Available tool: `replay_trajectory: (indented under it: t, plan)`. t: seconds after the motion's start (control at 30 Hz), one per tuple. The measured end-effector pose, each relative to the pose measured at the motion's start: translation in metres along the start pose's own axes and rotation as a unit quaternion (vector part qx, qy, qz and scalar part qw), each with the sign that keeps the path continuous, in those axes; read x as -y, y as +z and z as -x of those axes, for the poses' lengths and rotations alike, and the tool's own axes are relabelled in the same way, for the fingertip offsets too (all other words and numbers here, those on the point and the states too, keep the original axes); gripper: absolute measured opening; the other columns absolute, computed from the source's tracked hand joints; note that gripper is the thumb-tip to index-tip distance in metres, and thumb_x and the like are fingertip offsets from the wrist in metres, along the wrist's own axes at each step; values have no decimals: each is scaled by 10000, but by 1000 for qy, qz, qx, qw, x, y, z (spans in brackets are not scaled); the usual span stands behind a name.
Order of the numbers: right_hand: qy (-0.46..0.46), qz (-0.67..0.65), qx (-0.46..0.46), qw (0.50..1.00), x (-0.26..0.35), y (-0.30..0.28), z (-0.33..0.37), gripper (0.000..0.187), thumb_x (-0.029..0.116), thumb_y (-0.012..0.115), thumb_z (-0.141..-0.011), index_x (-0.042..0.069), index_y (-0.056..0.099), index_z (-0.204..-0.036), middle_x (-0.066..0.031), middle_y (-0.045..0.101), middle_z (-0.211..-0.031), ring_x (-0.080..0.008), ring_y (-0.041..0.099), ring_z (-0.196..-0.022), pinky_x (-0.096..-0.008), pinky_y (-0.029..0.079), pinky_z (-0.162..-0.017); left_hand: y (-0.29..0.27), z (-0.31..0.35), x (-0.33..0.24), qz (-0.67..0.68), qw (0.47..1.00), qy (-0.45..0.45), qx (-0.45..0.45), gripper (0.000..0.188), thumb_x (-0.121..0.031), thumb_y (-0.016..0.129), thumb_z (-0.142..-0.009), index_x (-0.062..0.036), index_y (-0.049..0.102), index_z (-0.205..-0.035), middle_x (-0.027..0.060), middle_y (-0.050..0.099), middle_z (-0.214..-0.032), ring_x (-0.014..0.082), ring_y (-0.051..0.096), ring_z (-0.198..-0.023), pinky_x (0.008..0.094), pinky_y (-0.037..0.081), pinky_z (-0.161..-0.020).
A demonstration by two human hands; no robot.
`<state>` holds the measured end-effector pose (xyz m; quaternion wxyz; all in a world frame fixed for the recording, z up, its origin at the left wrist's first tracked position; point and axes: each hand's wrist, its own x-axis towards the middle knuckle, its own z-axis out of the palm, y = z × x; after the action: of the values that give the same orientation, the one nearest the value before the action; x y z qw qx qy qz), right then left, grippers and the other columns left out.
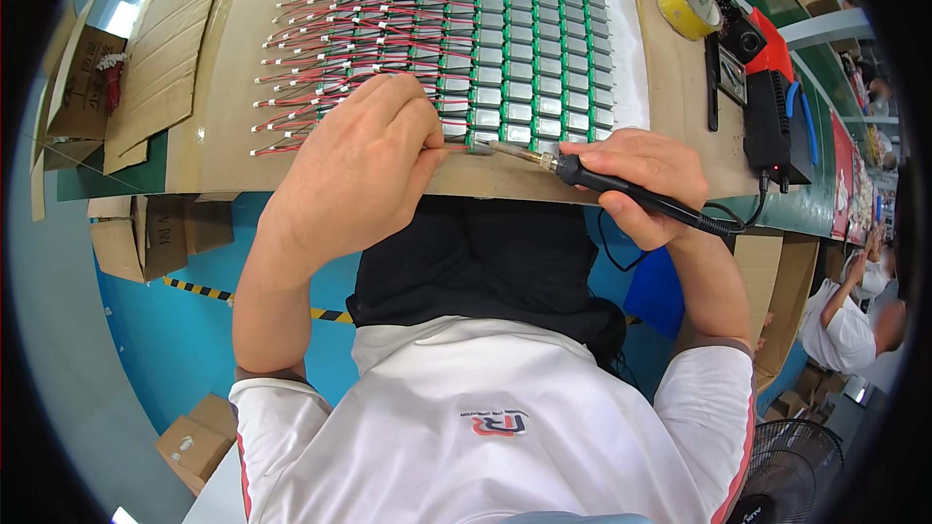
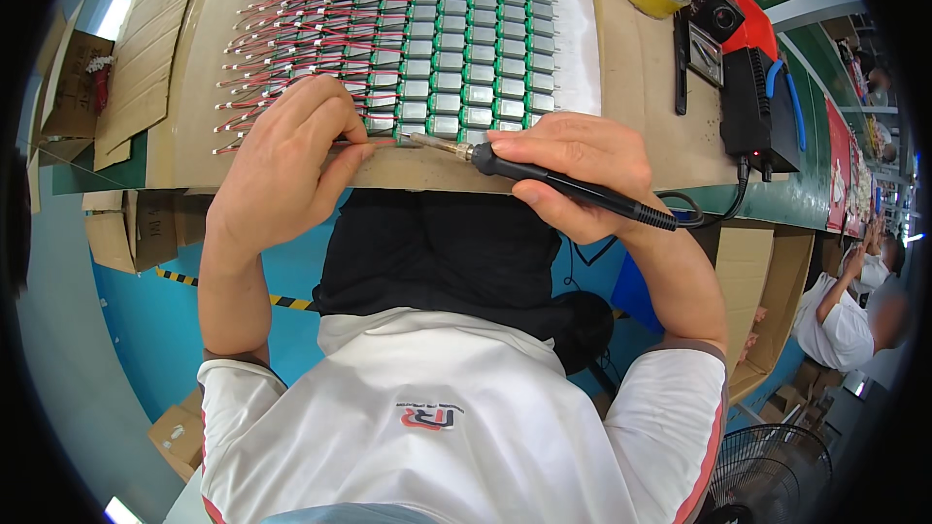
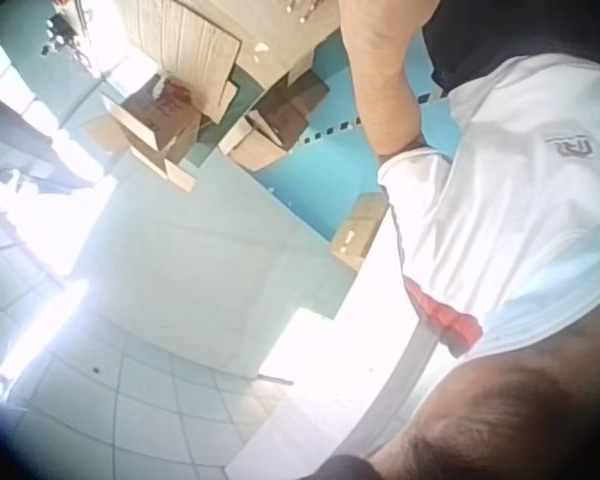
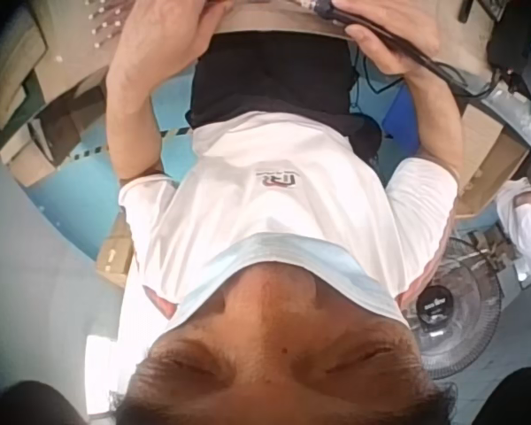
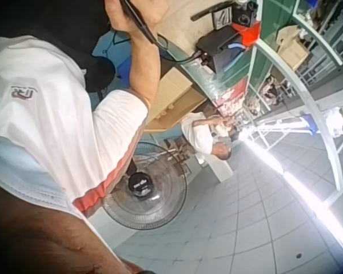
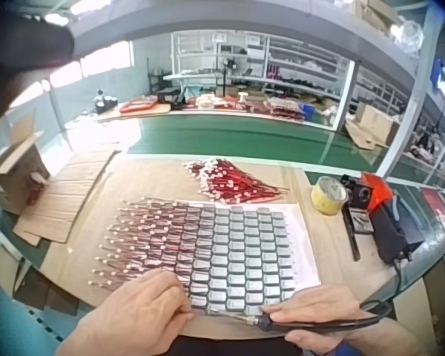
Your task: Soldering electrical wires onto an array of lithium battery cells.
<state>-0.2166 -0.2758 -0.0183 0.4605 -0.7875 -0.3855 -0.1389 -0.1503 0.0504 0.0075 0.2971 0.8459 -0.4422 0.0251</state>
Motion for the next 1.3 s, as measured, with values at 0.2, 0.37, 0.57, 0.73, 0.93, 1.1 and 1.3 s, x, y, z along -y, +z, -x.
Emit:
replay_trajectory:
  t: [0.2,0.37,0.57,0.73,0.93,1.1,1.3]
  plan:
    - [-5,-1,0,1000,0,0,0,312,73,794,-896,-86,760,-1161,-260,806,-1056,-352,800,-834,-396,632,-744,0,0,0,7,1000,3,1,184,-14,768,-886,-14,593,-944,151,600,-993,373,610,-926,468,503,-824]
    - [-2,0,2,1000,1,0,0,321,73,792,-894,-86,760,-1171,-258,806,-1063,-350,799,-837,-392,632,-746,1,1,1,5,1000,-1,2,184,-12,767,-885,-15,592,-941,149,598,-988,372,610,-920,468,504,-817]
    - [-3,-3,2,1000,0,-1,0,327,80,789,-898,-84,756,-1179,-259,803,-1072,-357,787,-809,-398,626,-730,0,-1,1,2,1000,-1,-2,196,-20,784,-863,-17,599,-928,151,603,-982,375,613,-914,468,509,-810]
    - [7,-6,-17,1000,1,-1,-3,319,83,786,-913,-81,755,-1185,-226,803,-1030,-344,765,-760,-389,611,-708,2,-3,3,11,1000,-3,-10,202,-34,807,-837,-21,617,-904,148,602,-958,379,612,-909,469,512,-796]
    - [27,28,-66,997,5,-17,-20,314,36,759,-920,-80,745,-1211,-157,785,-877,-287,764,-747,-360,596,-690,-10,-8,2,29,999,-13,25,202,-82,821,-848,-32,655,-952,144,617,-985,379,638,-924,466,531,-805]
    - [58,109,-120,985,-5,-51,-43,287,17,736,-957,-97,737,-1220,-161,791,-887,-261,770,-775,-337,593,-696,-35,-26,1,30,998,-36,48,194,-103,836,-870,-33,704,-994,138,672,-970,353,680,-913,441,561,-801]
    - [100,49,-238,965,-56,-66,-81,290,22,687,-1041,-48,712,-1321,-150,819,-1003,-176,779,-787,-289,622,-733,-45,-122,42,-26,999,-21,-30,131,-89,763,-924,16,733,-997,173,694,-942,353,709,-855,439,574,-801]
